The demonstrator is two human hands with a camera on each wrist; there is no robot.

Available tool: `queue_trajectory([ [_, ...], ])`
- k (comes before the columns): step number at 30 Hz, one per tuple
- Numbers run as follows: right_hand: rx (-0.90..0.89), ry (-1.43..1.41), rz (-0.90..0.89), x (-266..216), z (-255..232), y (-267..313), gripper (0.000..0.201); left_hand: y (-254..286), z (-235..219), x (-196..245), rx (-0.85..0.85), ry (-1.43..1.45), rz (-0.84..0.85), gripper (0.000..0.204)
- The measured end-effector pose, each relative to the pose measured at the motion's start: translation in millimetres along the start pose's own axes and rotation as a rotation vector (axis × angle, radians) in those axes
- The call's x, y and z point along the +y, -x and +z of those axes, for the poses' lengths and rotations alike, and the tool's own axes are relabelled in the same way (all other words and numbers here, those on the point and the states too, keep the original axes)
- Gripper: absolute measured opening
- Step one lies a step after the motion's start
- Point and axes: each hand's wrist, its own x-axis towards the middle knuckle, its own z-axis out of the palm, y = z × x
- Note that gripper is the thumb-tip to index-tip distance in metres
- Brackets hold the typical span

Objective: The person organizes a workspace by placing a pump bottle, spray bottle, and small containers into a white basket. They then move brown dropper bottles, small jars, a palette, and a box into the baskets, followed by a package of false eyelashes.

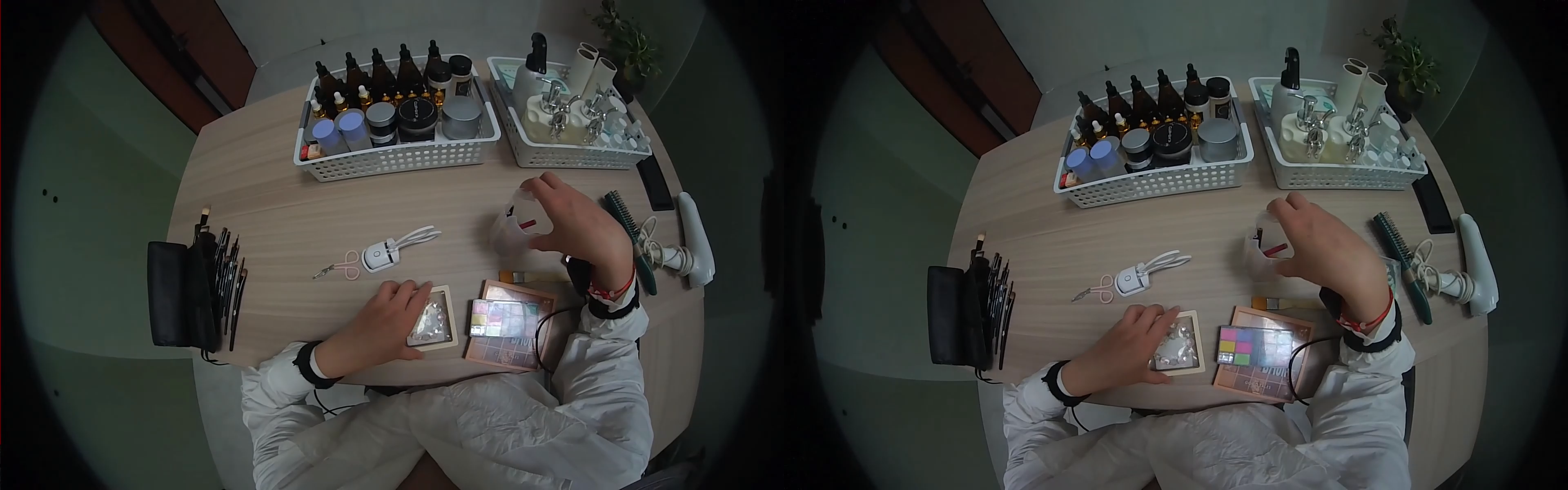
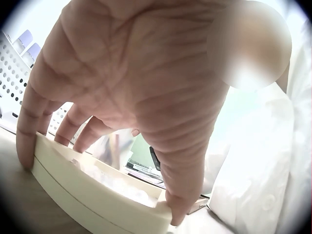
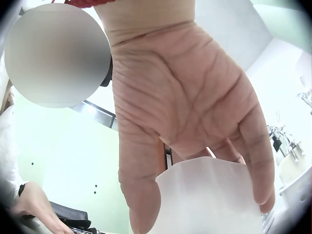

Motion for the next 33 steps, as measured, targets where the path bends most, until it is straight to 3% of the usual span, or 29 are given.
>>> queue_trajectory([
  [8,0.008,-0.006,-0.048,0,0,-1,0.057,1,-3,-5,0.011,-0.113,-0.056,0.094],
  [11,0.053,-0.094,-0.063,-8,-22,0,0.058,3,-5,-5,0.021,-0.118,-0.044,0.094],
  [13,0.244,-0.174,-0.147,-6,-42,-2,0.058,2,-4,-5,0.029,-0.141,-0.041,0.093],
  [16,0.506,-0.076,-0.217,-9,-74,-28,0.057,2,-5,-3,0.001,-0.183,-0.037,0.093],
  [19,0.508,-0.066,-0.267,1,-93,-82,0.058,2,-2,-2,-0.012,-0.232,-0.039,0.095],
  [21,0.334,-0.001,-0.148,-1,-97,-112,0.063,3,2,-3,-0.003,-0.263,-0.042,0.095],
  [22,0.341,0.009,-0.151,-3,-96,-124,0.063,4,5,-4,0.012,-0.258,-0.042,0.095],
  [24,0.126,0.033,-0.022,-7,-92,-142,0.068,6,6,-4,0.041,-0.255,-0.043,0.095],
  [26,0.105,0.076,-0.044,-6,-85,-156,0.069,7,6,-5,-0.046,-0.228,-0.067,0.1],
  [33,0.017,0.13,-0.084,2,-69,-174,0.068,8,10,-7,-0.032,-0.242,-0.071,0.101],
])
